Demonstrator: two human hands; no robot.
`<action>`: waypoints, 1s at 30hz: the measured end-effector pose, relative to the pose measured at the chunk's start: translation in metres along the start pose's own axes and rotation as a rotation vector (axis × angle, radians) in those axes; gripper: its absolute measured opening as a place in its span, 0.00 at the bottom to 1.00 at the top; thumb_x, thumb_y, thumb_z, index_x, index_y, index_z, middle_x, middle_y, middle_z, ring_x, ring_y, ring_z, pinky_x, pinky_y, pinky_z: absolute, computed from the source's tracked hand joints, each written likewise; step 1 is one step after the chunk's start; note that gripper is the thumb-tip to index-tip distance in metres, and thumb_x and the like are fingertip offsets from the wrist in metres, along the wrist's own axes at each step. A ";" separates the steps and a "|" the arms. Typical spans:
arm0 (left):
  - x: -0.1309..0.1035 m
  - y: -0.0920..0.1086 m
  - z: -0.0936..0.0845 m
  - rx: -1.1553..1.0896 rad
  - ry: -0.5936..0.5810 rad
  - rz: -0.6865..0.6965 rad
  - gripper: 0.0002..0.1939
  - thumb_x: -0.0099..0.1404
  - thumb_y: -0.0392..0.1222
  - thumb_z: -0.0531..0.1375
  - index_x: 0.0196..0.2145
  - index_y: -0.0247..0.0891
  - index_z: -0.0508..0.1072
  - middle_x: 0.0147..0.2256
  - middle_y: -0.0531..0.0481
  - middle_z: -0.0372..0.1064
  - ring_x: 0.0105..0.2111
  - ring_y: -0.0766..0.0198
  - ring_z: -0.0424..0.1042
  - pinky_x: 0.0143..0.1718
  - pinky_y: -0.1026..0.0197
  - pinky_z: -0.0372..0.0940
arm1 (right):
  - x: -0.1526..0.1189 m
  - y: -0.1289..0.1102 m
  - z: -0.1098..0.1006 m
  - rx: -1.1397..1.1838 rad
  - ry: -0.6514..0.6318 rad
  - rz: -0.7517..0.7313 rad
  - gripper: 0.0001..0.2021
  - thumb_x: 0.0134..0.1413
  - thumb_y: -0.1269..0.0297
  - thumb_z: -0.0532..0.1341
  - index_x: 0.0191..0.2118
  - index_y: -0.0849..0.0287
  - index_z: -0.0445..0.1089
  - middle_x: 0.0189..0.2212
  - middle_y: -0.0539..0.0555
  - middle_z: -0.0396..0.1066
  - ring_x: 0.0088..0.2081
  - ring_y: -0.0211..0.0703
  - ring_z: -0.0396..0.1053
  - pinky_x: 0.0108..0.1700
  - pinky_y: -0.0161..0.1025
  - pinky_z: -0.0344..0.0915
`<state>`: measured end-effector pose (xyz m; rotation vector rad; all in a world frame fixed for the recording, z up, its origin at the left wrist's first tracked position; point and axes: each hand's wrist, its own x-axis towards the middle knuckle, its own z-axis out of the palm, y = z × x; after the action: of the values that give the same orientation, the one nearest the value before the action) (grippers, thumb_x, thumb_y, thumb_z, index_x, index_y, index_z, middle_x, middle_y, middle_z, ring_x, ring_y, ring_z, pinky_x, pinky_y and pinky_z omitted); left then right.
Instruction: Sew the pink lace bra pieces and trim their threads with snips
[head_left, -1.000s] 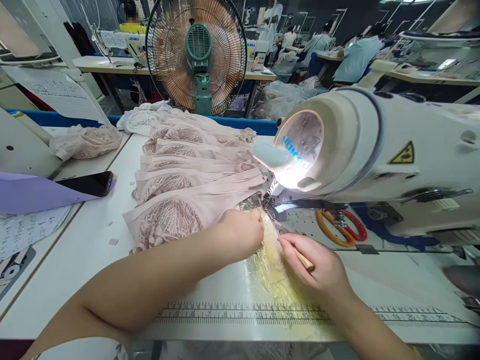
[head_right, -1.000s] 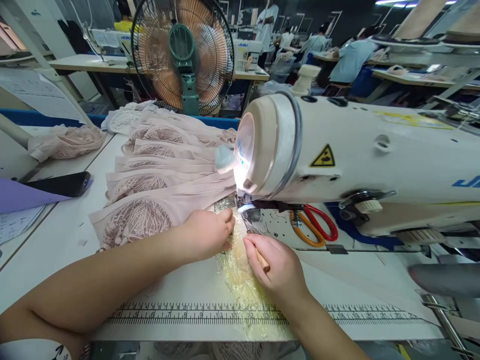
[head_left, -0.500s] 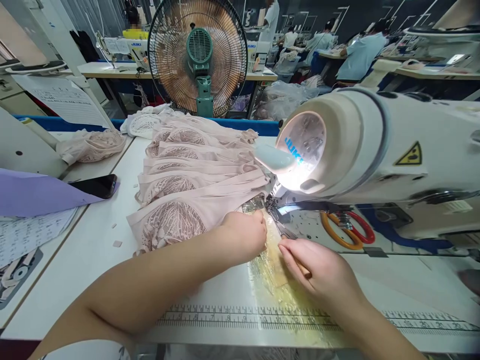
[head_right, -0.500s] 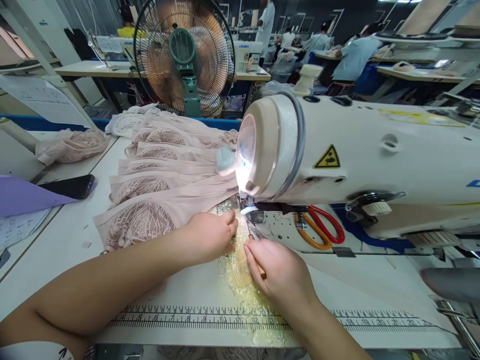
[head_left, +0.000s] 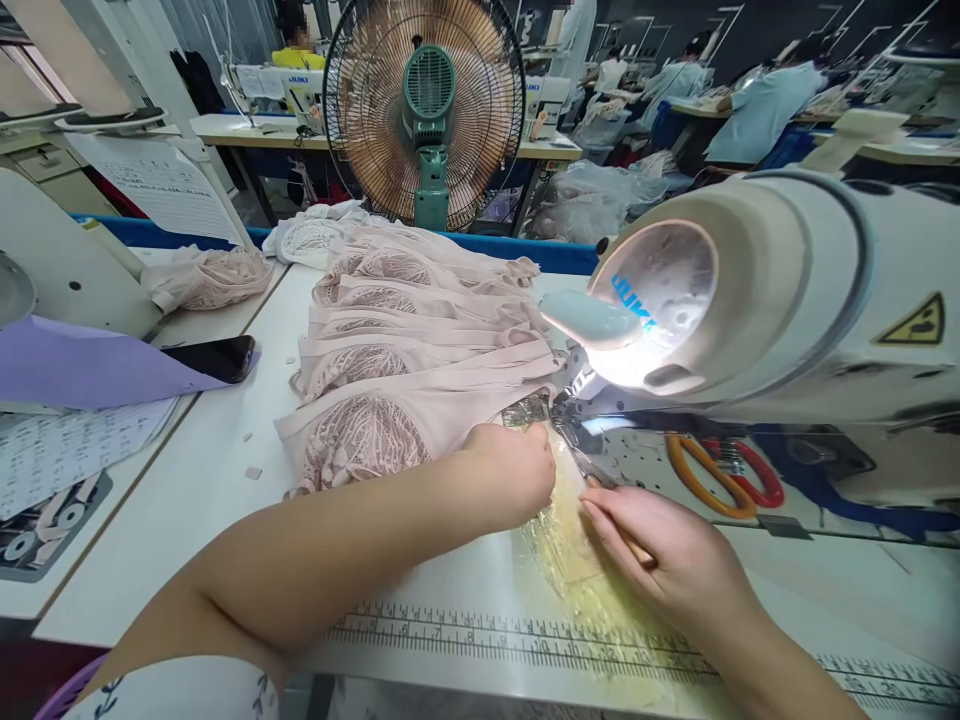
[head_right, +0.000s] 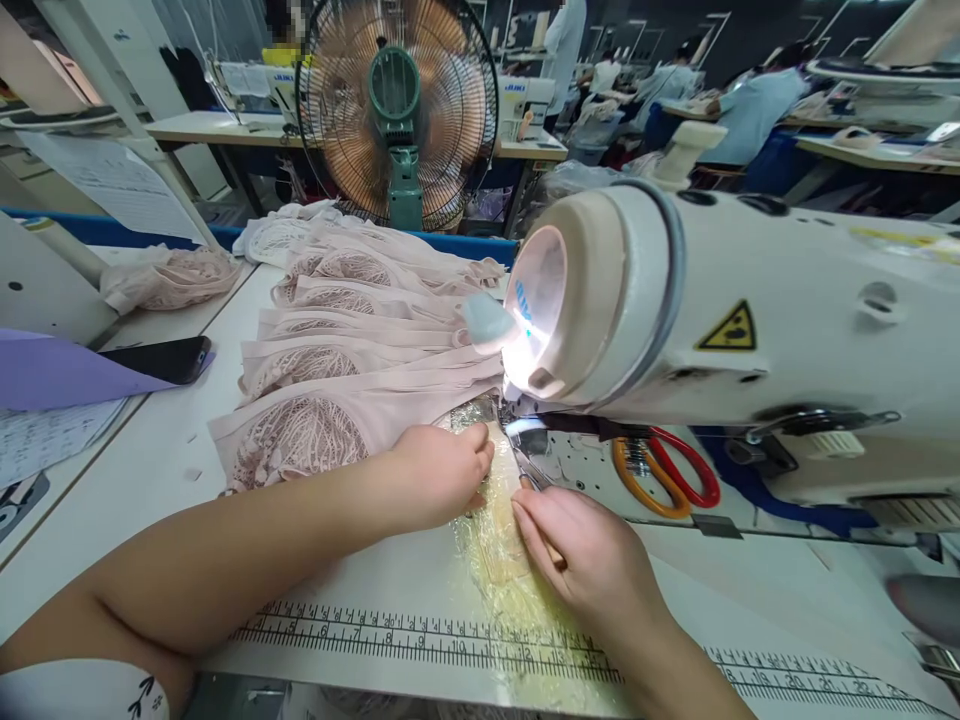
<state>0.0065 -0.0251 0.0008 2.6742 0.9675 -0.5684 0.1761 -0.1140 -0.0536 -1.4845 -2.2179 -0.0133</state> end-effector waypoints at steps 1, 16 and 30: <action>0.000 0.000 0.001 -0.006 0.000 0.001 0.23 0.65 0.46 0.57 0.57 0.42 0.66 0.49 0.37 0.63 0.32 0.61 0.68 0.27 0.62 0.60 | -0.001 0.001 0.000 0.004 -0.003 0.003 0.16 0.65 0.60 0.51 0.31 0.56 0.72 0.20 0.50 0.66 0.22 0.38 0.63 0.23 0.34 0.57; 0.001 0.000 0.001 -0.039 -0.019 0.019 0.25 0.65 0.42 0.57 0.59 0.41 0.65 0.54 0.34 0.60 0.37 0.56 0.68 0.30 0.60 0.63 | -0.011 0.011 0.003 0.147 0.020 0.032 0.08 0.62 0.63 0.55 0.36 0.54 0.71 0.27 0.52 0.72 0.27 0.40 0.70 0.25 0.34 0.64; 0.003 0.002 0.000 -0.039 -0.051 0.023 0.24 0.63 0.38 0.58 0.58 0.42 0.68 0.59 0.34 0.56 0.43 0.50 0.68 0.31 0.57 0.66 | -0.009 0.006 0.002 0.211 0.006 0.110 0.10 0.62 0.63 0.54 0.37 0.54 0.73 0.28 0.53 0.73 0.28 0.42 0.70 0.24 0.35 0.63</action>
<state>0.0101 -0.0245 -0.0001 2.6197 0.9230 -0.6040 0.1834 -0.1190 -0.0607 -1.4834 -2.0584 0.2442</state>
